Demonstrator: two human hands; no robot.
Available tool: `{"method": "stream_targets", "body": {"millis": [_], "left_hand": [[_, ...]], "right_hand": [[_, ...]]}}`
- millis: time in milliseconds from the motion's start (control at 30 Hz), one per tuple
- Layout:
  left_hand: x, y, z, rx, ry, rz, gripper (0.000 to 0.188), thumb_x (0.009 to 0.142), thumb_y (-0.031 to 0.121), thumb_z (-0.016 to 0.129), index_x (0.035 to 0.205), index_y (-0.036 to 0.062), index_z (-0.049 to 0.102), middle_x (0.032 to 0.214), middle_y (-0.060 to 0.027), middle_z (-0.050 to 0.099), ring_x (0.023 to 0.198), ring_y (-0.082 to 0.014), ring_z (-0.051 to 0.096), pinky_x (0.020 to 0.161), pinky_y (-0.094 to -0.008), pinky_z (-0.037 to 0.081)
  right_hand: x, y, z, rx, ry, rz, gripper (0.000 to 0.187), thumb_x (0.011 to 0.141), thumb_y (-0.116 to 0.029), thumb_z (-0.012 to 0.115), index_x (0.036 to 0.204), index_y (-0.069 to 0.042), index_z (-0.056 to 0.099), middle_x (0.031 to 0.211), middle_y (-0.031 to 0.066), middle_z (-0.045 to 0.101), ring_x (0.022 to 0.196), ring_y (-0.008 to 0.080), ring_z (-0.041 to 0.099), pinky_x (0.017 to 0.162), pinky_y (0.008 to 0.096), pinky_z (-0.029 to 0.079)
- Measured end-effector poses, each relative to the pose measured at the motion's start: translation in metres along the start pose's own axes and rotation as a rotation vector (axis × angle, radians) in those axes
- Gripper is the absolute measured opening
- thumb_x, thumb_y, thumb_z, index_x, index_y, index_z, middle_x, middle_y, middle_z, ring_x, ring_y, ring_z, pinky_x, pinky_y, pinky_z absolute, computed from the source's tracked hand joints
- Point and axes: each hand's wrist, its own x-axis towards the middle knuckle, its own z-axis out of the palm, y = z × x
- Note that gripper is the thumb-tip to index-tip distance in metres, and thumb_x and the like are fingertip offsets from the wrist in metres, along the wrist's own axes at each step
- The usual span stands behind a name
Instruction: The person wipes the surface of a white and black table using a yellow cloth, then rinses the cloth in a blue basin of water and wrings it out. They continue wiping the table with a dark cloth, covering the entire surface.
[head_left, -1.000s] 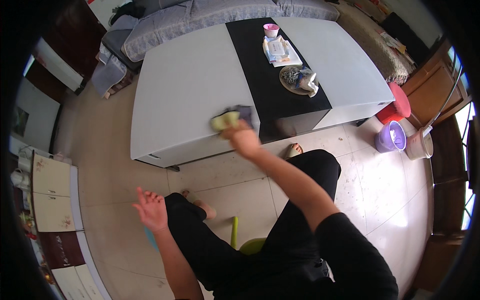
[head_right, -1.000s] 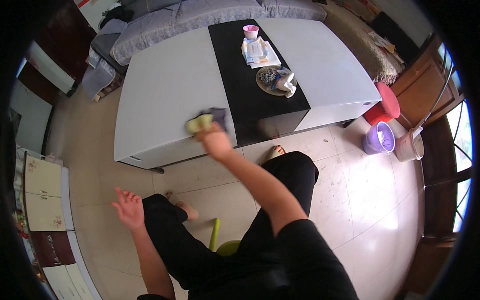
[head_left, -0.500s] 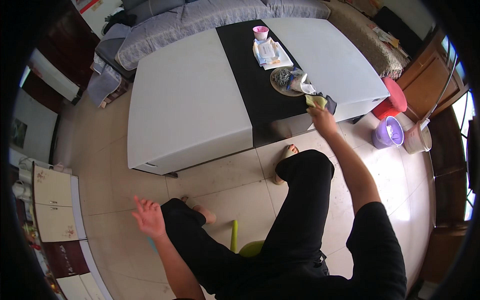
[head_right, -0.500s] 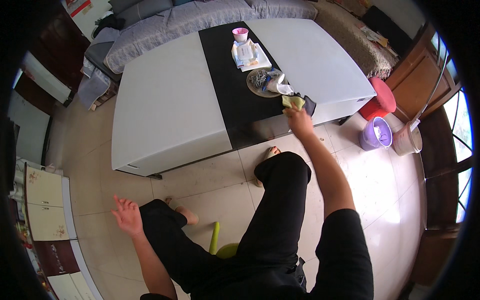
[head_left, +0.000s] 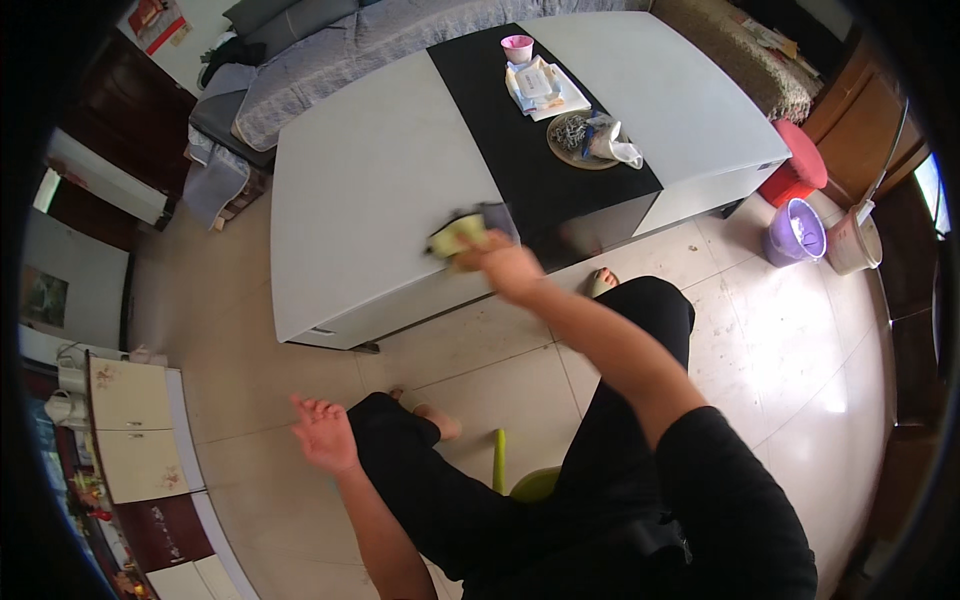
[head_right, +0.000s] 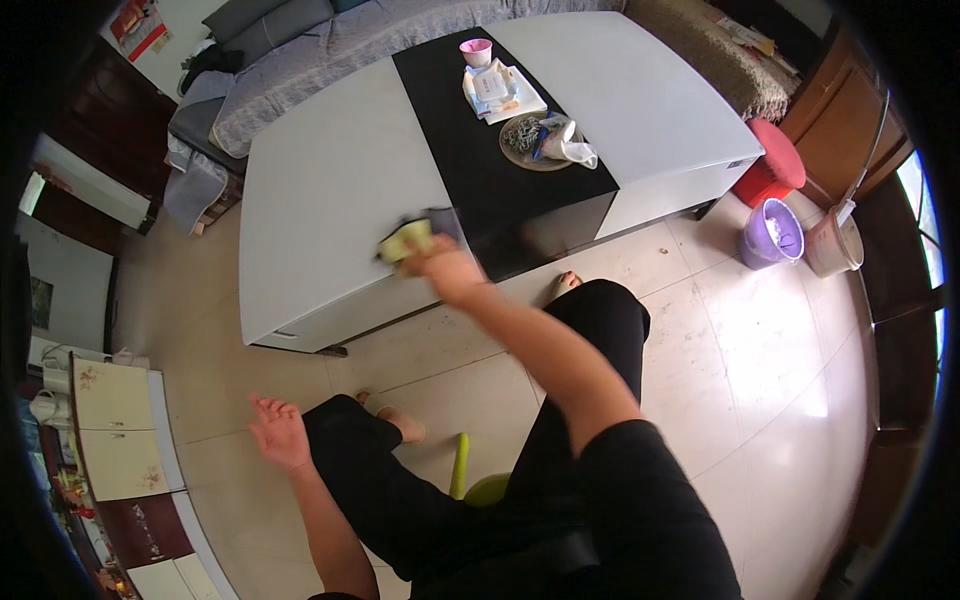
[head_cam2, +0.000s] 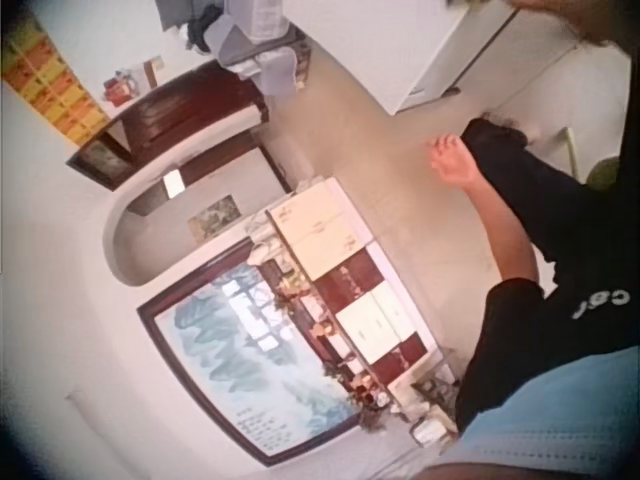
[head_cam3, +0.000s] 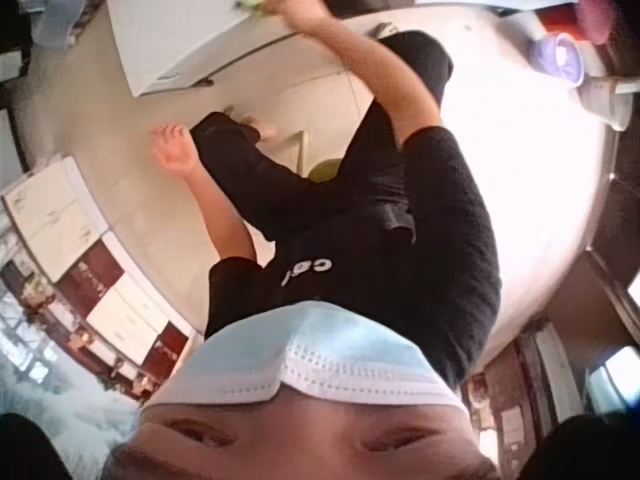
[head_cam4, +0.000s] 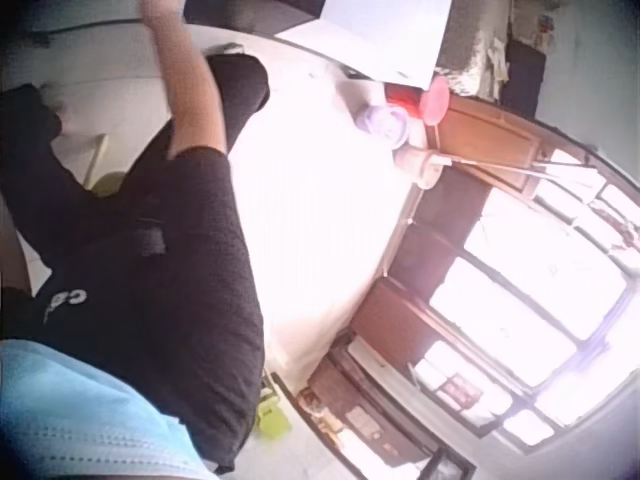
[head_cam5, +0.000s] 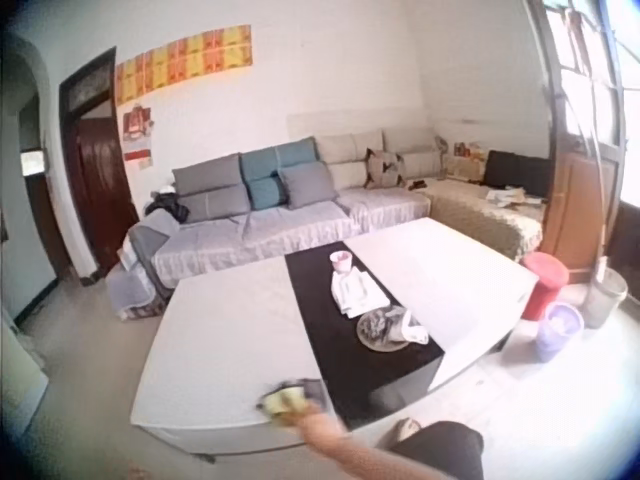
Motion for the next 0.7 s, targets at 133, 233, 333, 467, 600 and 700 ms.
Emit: {"method": "stream_targets", "body": {"millis": [133, 233, 333, 467, 600, 700], "left_hand": [[-0.003, 0.003, -0.003, -0.064, 0.011, 0.04, 0.05, 0.094, 0.028, 0.056, 0.137, 0.0055, 0.043, 0.111, -0.0052, 0.052, 0.089, -0.0167, 0.045, 0.084, -0.0303, 0.037], [-0.002, 0.006, -0.001, -0.068, 0.038, 0.042, 0.05, 0.094, 0.028, 0.057, 0.136, 0.0052, 0.044, 0.11, -0.0053, 0.052, 0.088, -0.0169, 0.045, 0.084, -0.0306, 0.037], [0.0, 0.013, -0.001, -0.051, -0.001, 0.042, 0.049, 0.095, 0.029, 0.056, 0.136, 0.0059, 0.044, 0.11, -0.0059, 0.052, 0.089, -0.0169, 0.046, 0.084, -0.0313, 0.037], [0.005, 0.005, 0.004, -0.034, 0.008, 0.021, 0.048, 0.095, 0.029, 0.055, 0.136, 0.0072, 0.044, 0.112, -0.0068, 0.053, 0.092, -0.0175, 0.047, 0.085, -0.0321, 0.038], [0.019, -0.016, 0.007, -0.024, 0.023, -0.028, 0.048, 0.095, 0.029, 0.054, 0.136, 0.0075, 0.044, 0.112, -0.0071, 0.053, 0.093, -0.0183, 0.048, 0.087, -0.033, 0.038], [0.018, -0.01, 0.005, -0.019, 0.033, -0.021, 0.047, 0.096, 0.029, 0.053, 0.137, 0.0074, 0.044, 0.111, -0.0069, 0.053, 0.093, -0.0185, 0.047, 0.087, -0.0336, 0.038]], "right_hand": [[-0.064, 0.151, -0.083, 0.033, 0.095, 0.428, 0.042, 0.086, -0.01, 0.05, 0.124, -0.027, 0.059, 0.117, 0.0112, 0.058, 0.109, 0.0293, 0.057, 0.089, 0.0388, 0.049], [-0.093, 0.203, -0.136, -0.462, 0.268, 0.222, 0.039, 0.092, -0.008, 0.04, 0.125, -0.018, 0.059, 0.113, 0.0167, 0.061, 0.103, 0.0326, 0.06, 0.094, 0.0452, 0.045], [-0.065, 0.159, -0.111, -0.351, 0.041, 0.535, 0.048, 0.086, -0.002, 0.043, 0.127, -0.023, 0.057, 0.107, 0.0172, 0.063, 0.097, 0.0332, 0.061, 0.08, 0.0424, 0.053], [-0.021, 0.043, -0.019, -0.111, -0.001, 0.086, 0.04, 0.081, -0.01, 0.052, 0.118, -0.023, 0.062, 0.101, 0.0099, 0.062, 0.103, 0.0289, 0.058, 0.09, 0.0406, 0.046], [0.021, -0.05, 0.028, -0.124, -0.102, -0.36, 0.058, 0.081, -0.003, 0.047, 0.135, -0.024, 0.049, 0.15, 0.0077, 0.033, 0.128, 0.0381, 0.039, 0.113, 0.0468, 0.023], [0.03, -0.041, 0.011, 0.004, -0.224, -0.198, 0.059, 0.083, -0.003, 0.046, 0.138, -0.025, 0.046, 0.15, 0.0072, 0.034, 0.13, 0.038, 0.037, 0.113, 0.0451, 0.025]]}}
